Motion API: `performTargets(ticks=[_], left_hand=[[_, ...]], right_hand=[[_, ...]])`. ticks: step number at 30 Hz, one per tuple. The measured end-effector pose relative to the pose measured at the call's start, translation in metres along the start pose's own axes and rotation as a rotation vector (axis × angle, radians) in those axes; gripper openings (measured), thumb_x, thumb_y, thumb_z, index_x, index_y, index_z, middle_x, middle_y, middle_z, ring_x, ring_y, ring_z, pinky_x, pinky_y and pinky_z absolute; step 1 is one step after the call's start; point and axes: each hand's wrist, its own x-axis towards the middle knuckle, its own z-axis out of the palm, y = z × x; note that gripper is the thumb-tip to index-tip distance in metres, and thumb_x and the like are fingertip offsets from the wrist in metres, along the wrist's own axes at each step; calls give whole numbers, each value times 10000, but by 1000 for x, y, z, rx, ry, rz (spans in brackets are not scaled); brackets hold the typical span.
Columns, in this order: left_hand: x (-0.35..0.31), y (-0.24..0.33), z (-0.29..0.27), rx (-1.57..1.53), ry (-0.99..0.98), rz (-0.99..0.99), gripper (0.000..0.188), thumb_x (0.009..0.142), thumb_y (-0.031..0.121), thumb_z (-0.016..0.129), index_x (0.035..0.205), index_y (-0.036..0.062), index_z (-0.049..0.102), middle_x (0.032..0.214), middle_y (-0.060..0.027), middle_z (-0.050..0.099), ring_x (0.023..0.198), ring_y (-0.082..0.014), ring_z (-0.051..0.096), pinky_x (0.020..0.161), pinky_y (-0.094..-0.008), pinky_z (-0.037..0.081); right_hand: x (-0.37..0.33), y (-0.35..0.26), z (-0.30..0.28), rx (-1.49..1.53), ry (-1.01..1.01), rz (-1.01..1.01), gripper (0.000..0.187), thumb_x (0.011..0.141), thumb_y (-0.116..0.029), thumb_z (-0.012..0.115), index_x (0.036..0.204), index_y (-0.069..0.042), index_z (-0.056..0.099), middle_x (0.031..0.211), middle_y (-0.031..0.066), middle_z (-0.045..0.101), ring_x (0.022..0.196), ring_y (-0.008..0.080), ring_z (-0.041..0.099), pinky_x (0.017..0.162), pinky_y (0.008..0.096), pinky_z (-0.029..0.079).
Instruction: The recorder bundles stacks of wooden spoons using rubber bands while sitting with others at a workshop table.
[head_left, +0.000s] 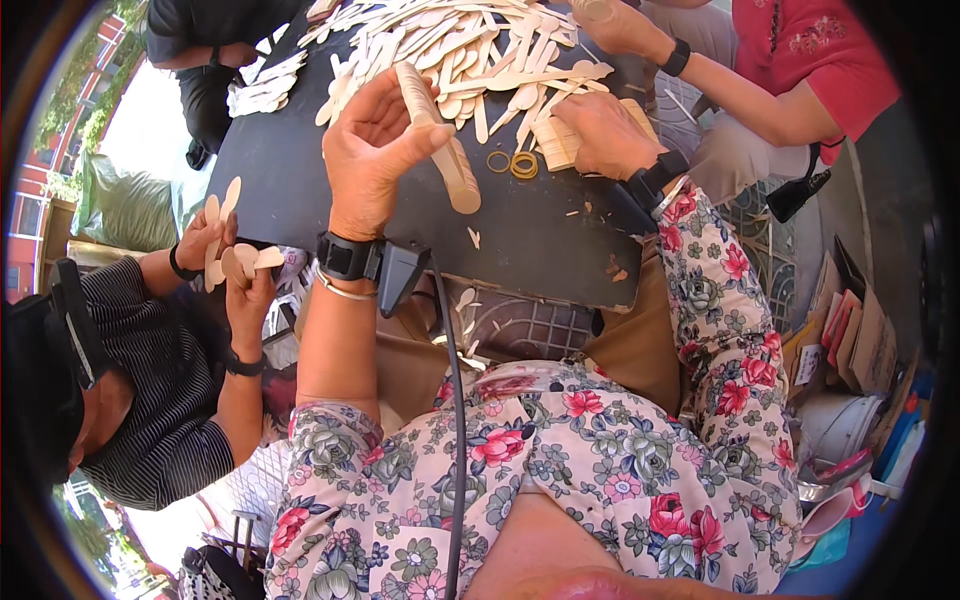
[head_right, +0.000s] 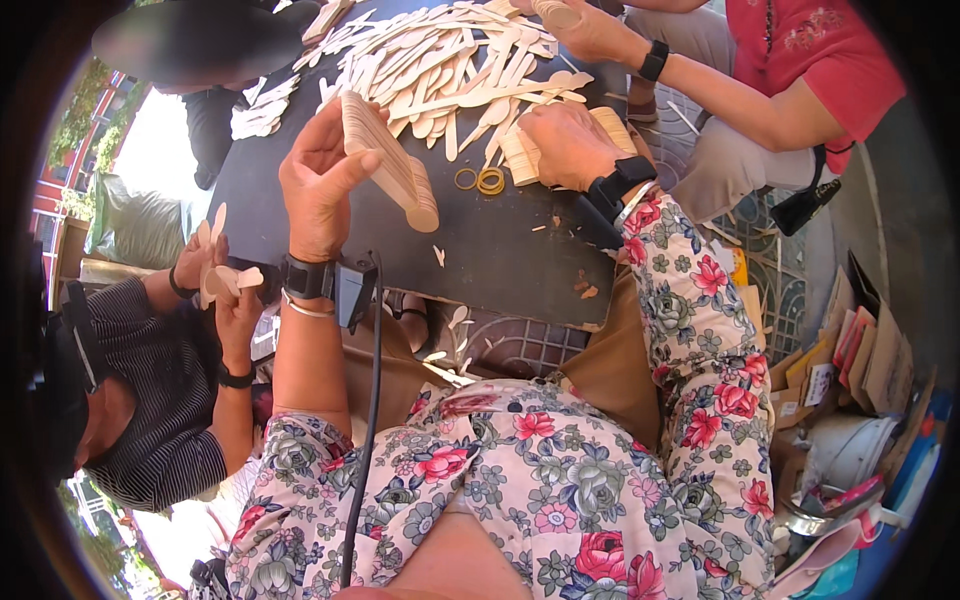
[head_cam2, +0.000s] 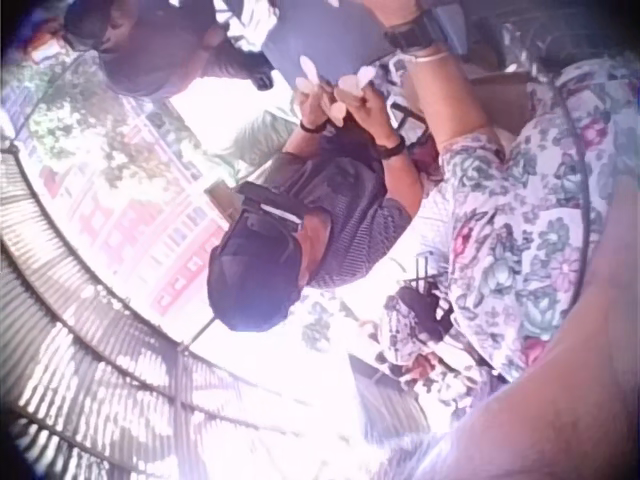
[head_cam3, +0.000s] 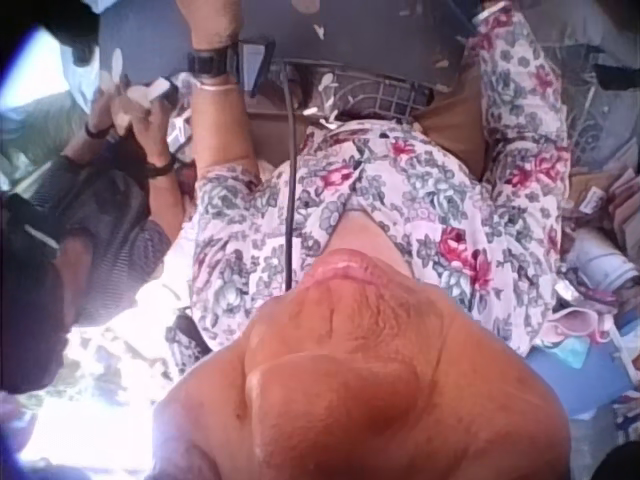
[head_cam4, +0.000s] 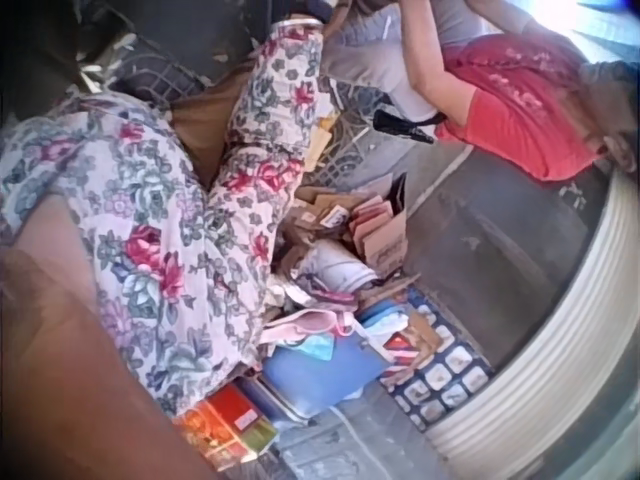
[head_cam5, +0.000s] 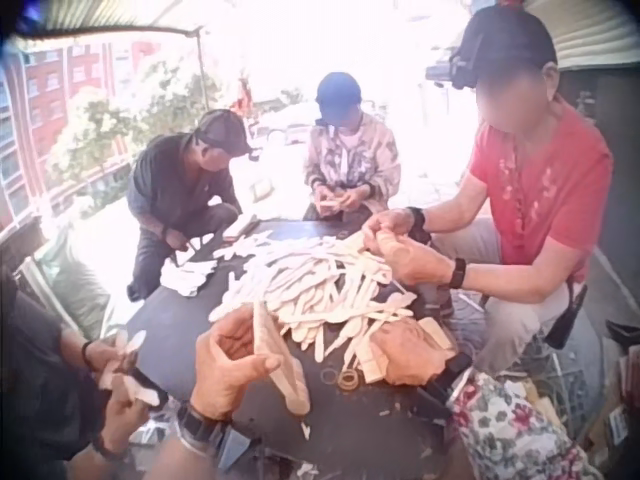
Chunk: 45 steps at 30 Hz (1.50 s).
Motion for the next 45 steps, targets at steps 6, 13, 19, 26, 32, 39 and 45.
performTargets(ticks=[6, 13, 19, 26, 32, 39, 45], left_hand=[[-9, -5, 10, -3, -15, -34, 704, 655, 7, 833, 1265, -80, 494, 1165, -189, 618, 1125, -244, 594, 1008, -366, 453], [-22, 4, 21, -24, -83, 44, 743, 660, -6, 826, 1300, -80, 455, 1219, -201, 587, 1160, -262, 573, 1038, -377, 428], [-35, 13, 28, 4, -89, 44, 793, 636, 25, 848, 1309, -82, 443, 1240, -206, 575, 1173, -265, 564, 1058, -385, 404], [-41, 9, 29, 27, -126, 40, 793, 638, 47, 853, 1309, -80, 452, 1251, -197, 572, 1186, -260, 555, 1068, -388, 390], [-44, 9, 27, 25, -145, 46, 797, 635, 41, 853, 1314, -75, 452, 1263, -195, 565, 1195, -260, 550, 1078, -391, 380], [-45, 7, 29, 24, -160, 62, 797, 632, 34, 856, 1315, -69, 457, 1276, -188, 559, 1212, -263, 537, 1086, -399, 370], [-45, 8, 27, 77, -183, 65, 802, 629, 40, 860, 1320, -53, 462, 1288, -175, 555, 1215, -258, 534, 1086, -398, 370]], right_hand=[[-21, -33, -42, 280, 403, -58, 640, 532, -99, 688, 1157, 12, 602, 1096, 214, 622, 1019, 334, 603, 931, 346, 462], [-27, -83, -60, 1025, 318, -16, 690, 580, -115, 748, 1238, 2, 577, 1110, 82, 630, 1027, 171, 600, 940, 323, 465], [-32, -97, -56, 1138, 341, -106, 677, 584, -110, 759, 1231, -16, 586, 1103, 80, 634, 992, 180, 613, 909, 317, 483], [-34, -97, -46, 1126, 340, -100, 683, 590, -153, 777, 1236, -37, 587, 1118, 74, 634, 998, 184, 614, 907, 320, 482], [-34, -97, -41, 1111, 364, -121, 685, 591, -180, 796, 1233, -55, 593, 1118, 67, 636, 998, 182, 615, 905, 326, 485], [-35, -97, -40, 1120, 356, -124, 679, 591, -184, 802, 1226, -56, 601, 1123, 74, 642, 994, 185, 623, 919, 335, 485], [-35, -98, -39, 1097, 378, -136, 670, 599, -143, 792, 1230, -37, 594, 1143, 89, 639, 1018, 172, 621, 932, 327, 486]])
